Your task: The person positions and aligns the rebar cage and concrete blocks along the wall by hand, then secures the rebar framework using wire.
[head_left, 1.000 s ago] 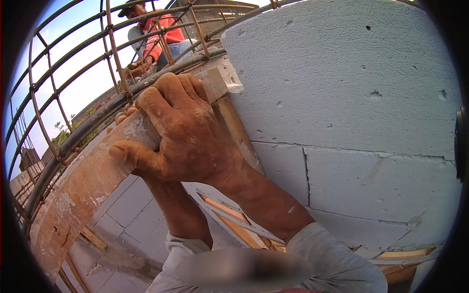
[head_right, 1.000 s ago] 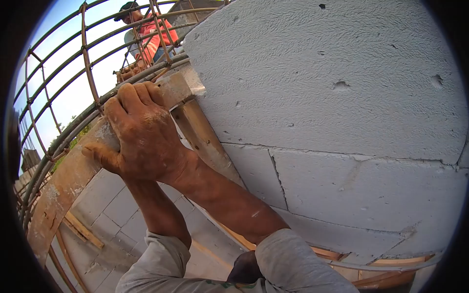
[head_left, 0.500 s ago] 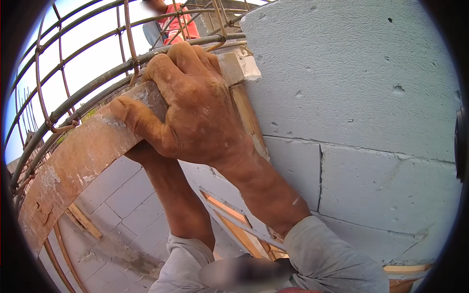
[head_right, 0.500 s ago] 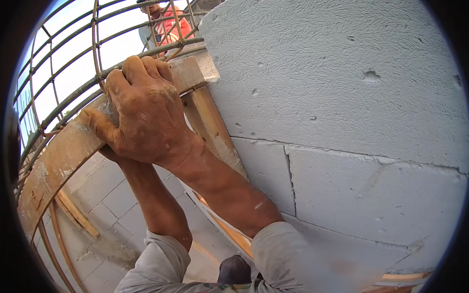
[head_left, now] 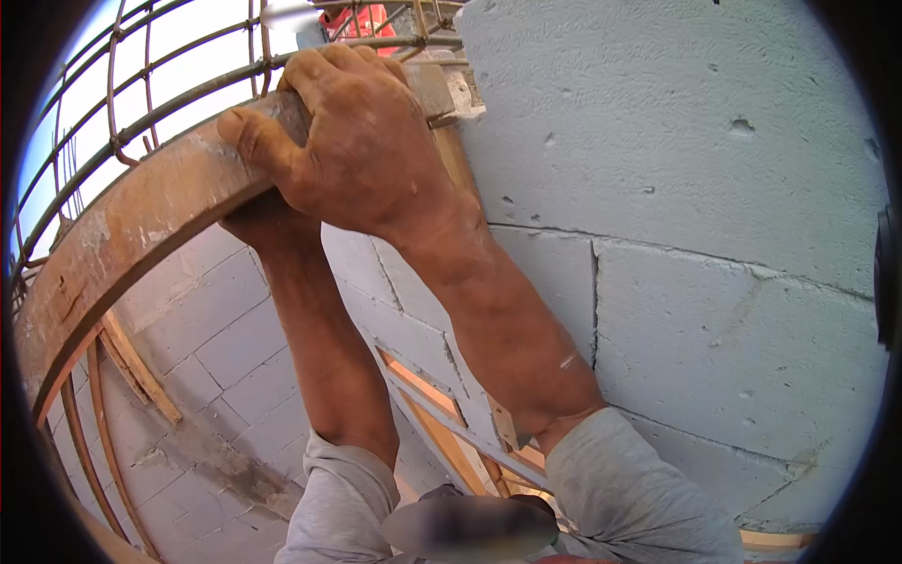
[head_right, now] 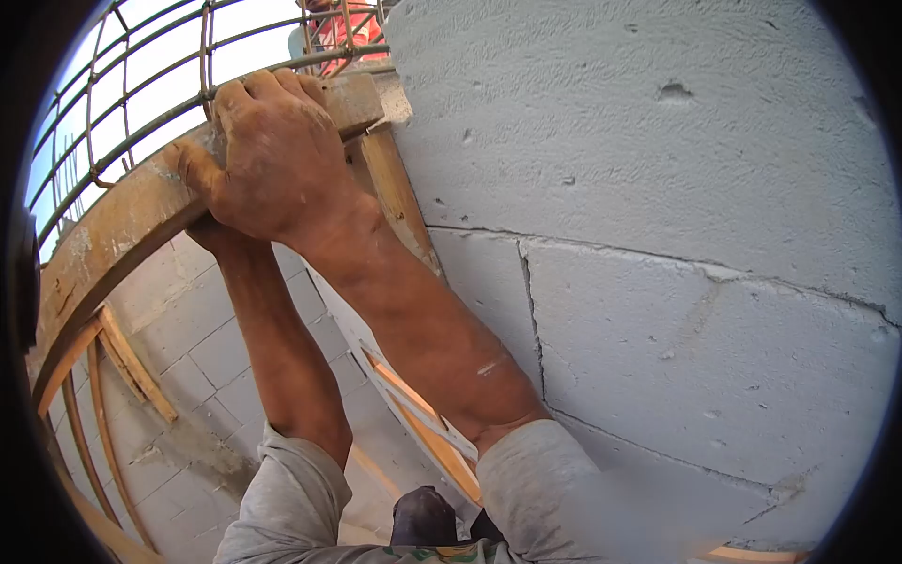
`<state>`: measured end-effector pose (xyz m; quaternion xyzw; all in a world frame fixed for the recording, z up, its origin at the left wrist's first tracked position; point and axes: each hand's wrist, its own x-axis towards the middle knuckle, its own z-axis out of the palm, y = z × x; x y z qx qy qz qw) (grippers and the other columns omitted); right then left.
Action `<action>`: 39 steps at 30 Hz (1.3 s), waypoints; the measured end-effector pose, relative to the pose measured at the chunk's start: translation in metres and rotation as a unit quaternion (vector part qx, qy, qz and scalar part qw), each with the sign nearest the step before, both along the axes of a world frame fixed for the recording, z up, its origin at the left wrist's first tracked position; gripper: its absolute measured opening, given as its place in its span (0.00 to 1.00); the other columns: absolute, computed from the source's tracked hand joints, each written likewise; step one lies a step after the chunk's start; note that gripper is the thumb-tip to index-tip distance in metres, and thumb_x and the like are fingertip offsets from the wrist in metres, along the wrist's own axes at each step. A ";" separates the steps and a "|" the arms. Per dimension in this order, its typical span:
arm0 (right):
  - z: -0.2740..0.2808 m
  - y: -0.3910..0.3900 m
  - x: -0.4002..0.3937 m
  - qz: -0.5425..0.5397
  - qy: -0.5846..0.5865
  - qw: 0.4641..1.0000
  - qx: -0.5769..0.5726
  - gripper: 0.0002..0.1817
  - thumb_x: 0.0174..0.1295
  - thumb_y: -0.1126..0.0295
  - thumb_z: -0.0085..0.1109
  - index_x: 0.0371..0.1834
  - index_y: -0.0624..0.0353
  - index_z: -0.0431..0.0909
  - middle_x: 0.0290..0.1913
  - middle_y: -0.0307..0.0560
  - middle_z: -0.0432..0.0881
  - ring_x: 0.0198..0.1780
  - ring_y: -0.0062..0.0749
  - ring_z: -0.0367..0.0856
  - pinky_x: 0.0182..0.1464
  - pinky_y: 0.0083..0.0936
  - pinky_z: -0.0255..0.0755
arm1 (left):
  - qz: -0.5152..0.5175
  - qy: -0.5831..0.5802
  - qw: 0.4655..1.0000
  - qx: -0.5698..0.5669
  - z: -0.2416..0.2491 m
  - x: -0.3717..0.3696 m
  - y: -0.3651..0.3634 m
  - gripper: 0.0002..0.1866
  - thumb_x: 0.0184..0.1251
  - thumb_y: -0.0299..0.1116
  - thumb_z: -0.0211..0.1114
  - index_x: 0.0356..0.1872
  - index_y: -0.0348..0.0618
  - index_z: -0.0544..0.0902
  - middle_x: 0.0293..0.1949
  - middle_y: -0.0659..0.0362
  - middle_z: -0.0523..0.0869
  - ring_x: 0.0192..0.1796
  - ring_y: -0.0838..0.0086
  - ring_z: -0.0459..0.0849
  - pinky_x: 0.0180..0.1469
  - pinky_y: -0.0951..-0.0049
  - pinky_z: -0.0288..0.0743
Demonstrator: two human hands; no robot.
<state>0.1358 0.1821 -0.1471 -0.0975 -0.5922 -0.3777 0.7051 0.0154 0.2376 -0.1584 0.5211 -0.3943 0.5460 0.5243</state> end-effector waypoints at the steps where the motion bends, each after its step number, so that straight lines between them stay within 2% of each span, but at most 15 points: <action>1: -0.003 0.001 -0.001 -0.006 -0.002 1.000 -0.011 0.30 0.63 0.43 0.62 0.36 0.67 0.81 0.35 0.57 0.81 0.42 0.47 0.82 0.50 0.44 0.75 | 0.005 0.001 1.000 -0.003 -0.009 -0.001 0.000 0.21 0.81 0.46 0.44 0.46 0.43 0.82 0.51 0.50 0.83 0.59 0.59 0.78 0.69 0.54 0.68; 2: -0.004 0.005 -0.005 0.016 0.027 0.999 0.037 0.30 0.63 0.44 0.61 0.36 0.68 0.81 0.35 0.58 0.81 0.42 0.49 0.82 0.49 0.44 0.75 | 0.006 0.000 1.000 -0.005 -0.014 -0.003 0.000 0.21 0.81 0.46 0.44 0.46 0.43 0.82 0.51 0.50 0.83 0.59 0.59 0.78 0.69 0.54 0.68; 3: -0.014 -0.002 -0.010 0.064 0.029 0.997 -0.034 0.23 0.56 0.54 0.66 0.34 0.70 0.81 0.37 0.61 0.80 0.45 0.52 0.80 0.58 0.44 0.70 | 0.010 0.004 1.000 -0.006 -0.015 -0.003 0.000 0.21 0.81 0.46 0.44 0.46 0.43 0.82 0.51 0.50 0.83 0.59 0.59 0.78 0.69 0.54 0.68; 5: -0.012 0.002 -0.012 0.056 0.056 0.997 0.010 0.26 0.62 0.48 0.62 0.36 0.67 0.80 0.36 0.58 0.79 0.43 0.52 0.81 0.51 0.46 0.73 | 0.014 0.012 1.000 -0.001 -0.013 -0.001 -0.002 0.21 0.81 0.45 0.44 0.46 0.43 0.82 0.51 0.50 0.83 0.59 0.59 0.79 0.69 0.54 0.68; 8: -0.011 -0.004 -0.005 0.032 0.020 0.999 -0.017 0.21 0.61 0.51 0.64 0.37 0.62 0.78 0.34 0.52 0.77 0.40 0.46 0.76 0.53 0.41 0.66 | -0.009 0.003 1.000 0.001 -0.009 -0.002 -0.002 0.21 0.80 0.45 0.44 0.46 0.43 0.82 0.51 0.50 0.83 0.59 0.59 0.79 0.69 0.54 0.68; 13: -0.011 -0.017 0.003 0.014 -0.017 0.996 -0.090 0.21 0.60 0.53 0.65 0.41 0.62 0.80 0.37 0.50 0.78 0.42 0.45 0.76 0.52 0.38 0.67 | -0.007 0.005 1.000 -0.025 -0.015 0.007 0.006 0.20 0.80 0.45 0.45 0.46 0.43 0.82 0.51 0.50 0.83 0.59 0.59 0.79 0.69 0.54 0.68; 15: -0.010 -0.022 0.008 0.019 -0.037 0.991 -0.126 0.23 0.60 0.53 0.64 0.44 0.64 0.80 0.40 0.53 0.79 0.46 0.47 0.76 0.53 0.38 0.68 | 0.037 0.004 0.999 0.013 -0.016 0.010 0.019 0.19 0.80 0.44 0.46 0.46 0.42 0.82 0.51 0.49 0.83 0.61 0.63 0.77 0.68 0.57 0.70; 19: -0.011 -0.037 0.004 0.030 -0.025 0.970 -0.240 0.30 0.70 0.44 0.52 0.50 0.66 0.80 0.48 0.54 0.78 0.52 0.43 0.75 0.56 0.38 0.68 | 0.119 -0.010 0.993 -0.026 -0.013 0.024 0.004 0.19 0.80 0.44 0.47 0.45 0.42 0.83 0.49 0.50 0.84 0.59 0.64 0.78 0.66 0.58 0.71; 21: -0.007 -0.041 0.008 0.000 -0.050 0.964 -0.261 0.30 0.72 0.45 0.49 0.54 0.65 0.80 0.49 0.54 0.79 0.54 0.42 0.76 0.59 0.37 0.68 | 0.179 -0.009 0.982 -0.058 -0.011 0.032 -0.001 0.19 0.79 0.43 0.47 0.44 0.42 0.83 0.48 0.50 0.84 0.58 0.64 0.79 0.65 0.58 0.71; 23: -0.009 -0.045 0.002 0.025 -0.010 0.956 -0.294 0.32 0.70 0.42 0.51 0.53 0.64 0.80 0.50 0.56 0.78 0.56 0.46 0.75 0.60 0.42 0.69 | 0.221 0.002 0.972 -0.077 -0.013 0.035 -0.003 0.19 0.79 0.43 0.48 0.44 0.41 0.83 0.47 0.50 0.84 0.56 0.64 0.79 0.65 0.59 0.72; 24: -0.012 -0.042 0.005 0.020 -0.057 0.958 -0.280 0.26 0.74 0.50 0.48 0.58 0.63 0.79 0.55 0.54 0.80 0.60 0.43 0.75 0.65 0.38 0.66 | 0.228 0.005 0.970 -0.081 -0.014 0.038 -0.005 0.19 0.79 0.43 0.48 0.44 0.41 0.83 0.47 0.50 0.84 0.56 0.65 0.79 0.64 0.59 0.72; 27: -0.012 -0.043 0.002 0.006 -0.035 0.965 -0.261 0.29 0.72 0.46 0.49 0.56 0.64 0.79 0.52 0.55 0.79 0.59 0.48 0.74 0.64 0.42 0.66 | 0.264 0.010 0.958 -0.110 -0.018 0.046 -0.005 0.19 0.79 0.43 0.48 0.43 0.41 0.83 0.45 0.50 0.84 0.54 0.65 0.80 0.63 0.60 0.73; 31: -0.005 -0.044 0.015 -0.035 -0.088 0.957 -0.273 0.25 0.73 0.53 0.49 0.56 0.65 0.78 0.52 0.57 0.79 0.57 0.55 0.73 0.62 0.46 0.65 | 0.310 0.024 0.938 -0.151 -0.011 0.038 -0.014 0.19 0.78 0.43 0.49 0.42 0.40 0.83 0.43 0.50 0.85 0.52 0.66 0.81 0.61 0.60 0.74; 34: 0.000 -0.043 0.027 -0.019 -0.139 0.941 -0.307 0.22 0.74 0.57 0.48 0.57 0.65 0.79 0.56 0.54 0.79 0.56 0.51 0.73 0.64 0.45 0.63 | 0.335 0.017 0.924 -0.185 0.002 0.031 -0.017 0.19 0.78 0.43 0.49 0.41 0.40 0.83 0.41 0.51 0.85 0.50 0.66 0.82 0.60 0.61 0.75; 39: -0.006 -0.030 0.034 0.025 -0.125 0.946 -0.298 0.17 0.73 0.64 0.50 0.47 0.71 0.79 0.48 0.60 0.81 0.53 0.55 0.74 0.60 0.51 0.65 | 0.387 0.033 0.881 -0.271 0.005 0.032 -0.023 0.19 0.77 0.43 0.50 0.40 0.39 0.83 0.39 0.51 0.86 0.47 0.67 0.83 0.58 0.62 0.76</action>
